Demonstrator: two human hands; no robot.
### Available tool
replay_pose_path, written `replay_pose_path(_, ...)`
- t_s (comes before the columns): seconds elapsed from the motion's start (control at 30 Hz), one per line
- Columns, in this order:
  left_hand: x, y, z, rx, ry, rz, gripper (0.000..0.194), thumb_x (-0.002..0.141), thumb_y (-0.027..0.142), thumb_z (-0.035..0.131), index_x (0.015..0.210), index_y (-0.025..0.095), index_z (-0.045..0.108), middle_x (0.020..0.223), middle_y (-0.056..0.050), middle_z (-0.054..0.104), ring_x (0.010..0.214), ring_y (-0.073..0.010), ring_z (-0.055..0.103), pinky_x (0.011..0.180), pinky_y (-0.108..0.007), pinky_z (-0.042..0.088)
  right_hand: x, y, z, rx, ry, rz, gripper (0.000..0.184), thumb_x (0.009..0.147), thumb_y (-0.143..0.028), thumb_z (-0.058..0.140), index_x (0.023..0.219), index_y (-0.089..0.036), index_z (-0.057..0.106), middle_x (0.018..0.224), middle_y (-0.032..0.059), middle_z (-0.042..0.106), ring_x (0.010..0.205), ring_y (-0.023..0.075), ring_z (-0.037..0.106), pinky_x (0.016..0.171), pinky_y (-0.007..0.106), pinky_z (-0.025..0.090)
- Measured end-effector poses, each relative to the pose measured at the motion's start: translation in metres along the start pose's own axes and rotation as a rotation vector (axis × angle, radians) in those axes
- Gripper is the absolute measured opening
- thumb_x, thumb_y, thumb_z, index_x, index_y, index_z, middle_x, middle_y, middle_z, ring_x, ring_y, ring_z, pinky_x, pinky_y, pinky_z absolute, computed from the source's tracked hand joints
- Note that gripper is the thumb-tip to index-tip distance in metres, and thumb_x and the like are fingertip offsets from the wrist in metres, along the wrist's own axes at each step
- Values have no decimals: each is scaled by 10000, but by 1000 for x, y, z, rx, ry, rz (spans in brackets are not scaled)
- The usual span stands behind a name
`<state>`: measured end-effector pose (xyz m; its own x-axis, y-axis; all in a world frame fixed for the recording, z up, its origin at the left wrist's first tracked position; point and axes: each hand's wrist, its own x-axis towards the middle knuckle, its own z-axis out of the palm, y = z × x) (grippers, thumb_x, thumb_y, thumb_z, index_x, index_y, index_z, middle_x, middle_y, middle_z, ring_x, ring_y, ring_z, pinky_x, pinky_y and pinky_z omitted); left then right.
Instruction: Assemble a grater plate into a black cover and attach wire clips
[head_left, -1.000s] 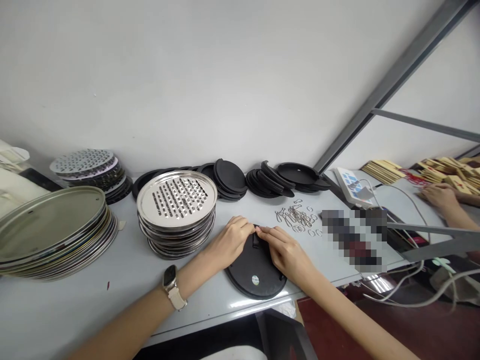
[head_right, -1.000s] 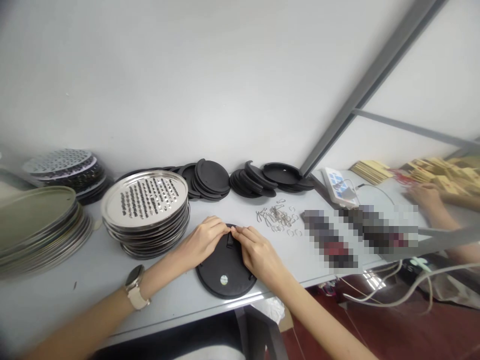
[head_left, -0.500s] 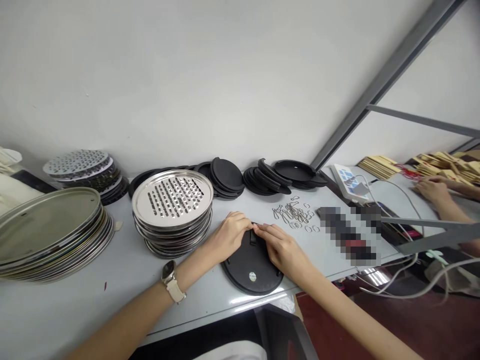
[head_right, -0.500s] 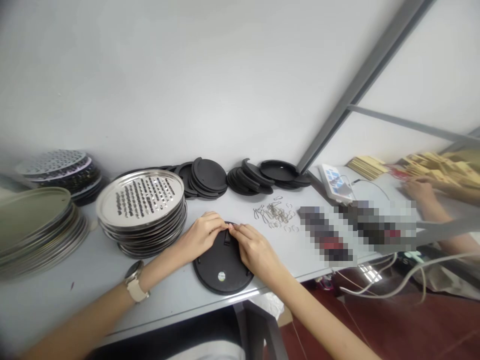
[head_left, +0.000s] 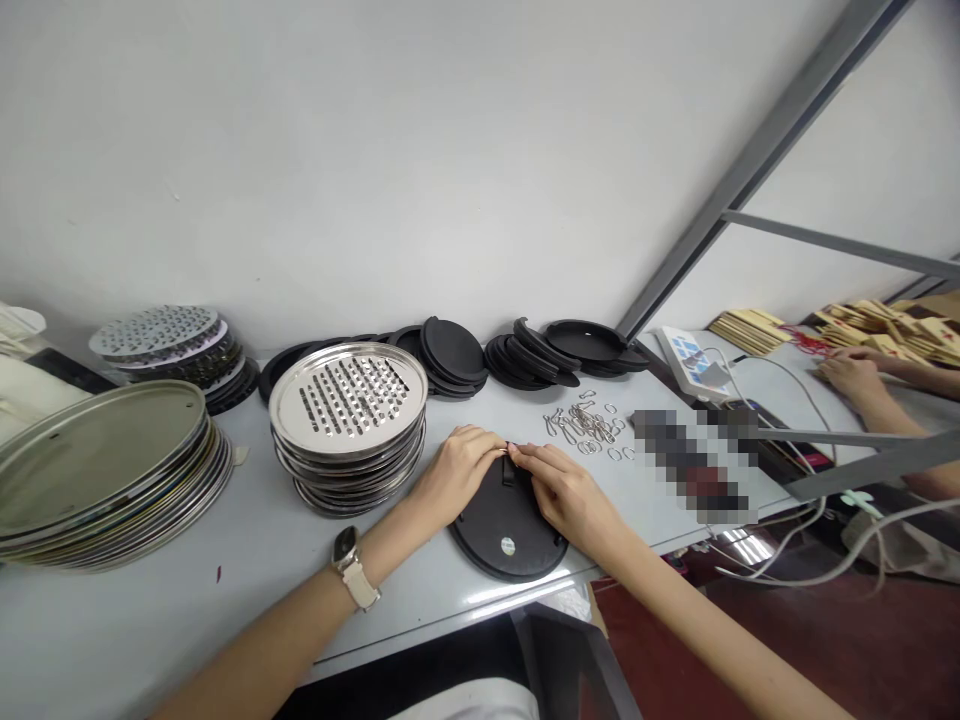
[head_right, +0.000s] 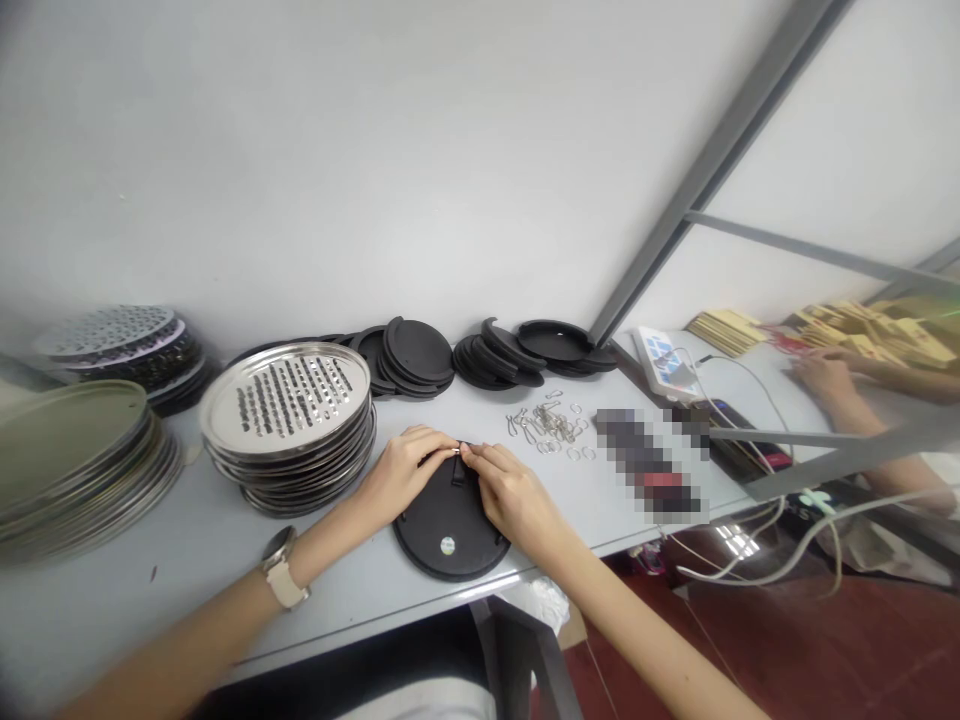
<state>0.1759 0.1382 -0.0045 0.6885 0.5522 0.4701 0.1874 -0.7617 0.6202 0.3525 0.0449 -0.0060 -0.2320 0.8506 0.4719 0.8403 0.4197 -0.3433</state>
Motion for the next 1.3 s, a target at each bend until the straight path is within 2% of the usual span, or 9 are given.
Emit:
replay_pose_path(0.3, -2, 4, -3, 26, 28, 16, 180, 928, 101, 502, 912, 174, 665, 921, -35, 645, 916, -183, 567, 845, -326, 468, -1, 1, 0, 0, 9, -12, 376, 947, -93, 375, 1241, -195, 586, 1098, 115, 664, 970, 228, 630, 841, 407, 576)
replay_pose_path(0.57, 2, 1, 0, 45, 37, -4, 172, 887, 65, 557, 899, 170, 692, 832, -26, 671, 834, -177, 576, 808, -320, 471, -1, 0, 0, -4, 22, -2, 386, 947, -83, 362, 1248, -194, 577, 1105, 113, 662, 994, 228, 629, 861, 414, 574)
replay_pose_path(0.77, 4, -2, 2, 26, 39, 35, 186, 897, 57, 529, 876, 171, 675, 825, -27, 646, 840, -177, 572, 799, -317, 479, -3, 3, 2, 5, 36, 6, 391, 947, -93, 371, 1251, -217, 584, 1086, 110, 672, 1049, 238, 630, 905, 452, 563)
replay_pose_path(1.03, 3, -4, 3, 30, 12, 60, 219, 896, 35, 497, 885, 171, 668, 800, -24, 618, 828, -175, 562, 800, -321, 476, -3, 5, 3, -12, 32, -18, 397, 941, -89, 366, 1239, -212, 598, 1083, 109, 679, 1023, 238, 640, 927, 474, 553)
replay_pose_path(1.3, 6, -3, 4, 22, -18, 63, 232, 891, 18, 483, 883, 155, 670, 787, -30, 608, 826, -179, 560, 813, -325, 470, -3, 5, 3, -47, 11, -19, 389, 932, -71, 357, 1214, -186, 598, 1061, 113, 674, 1039, 241, 634, 938, 463, 549)
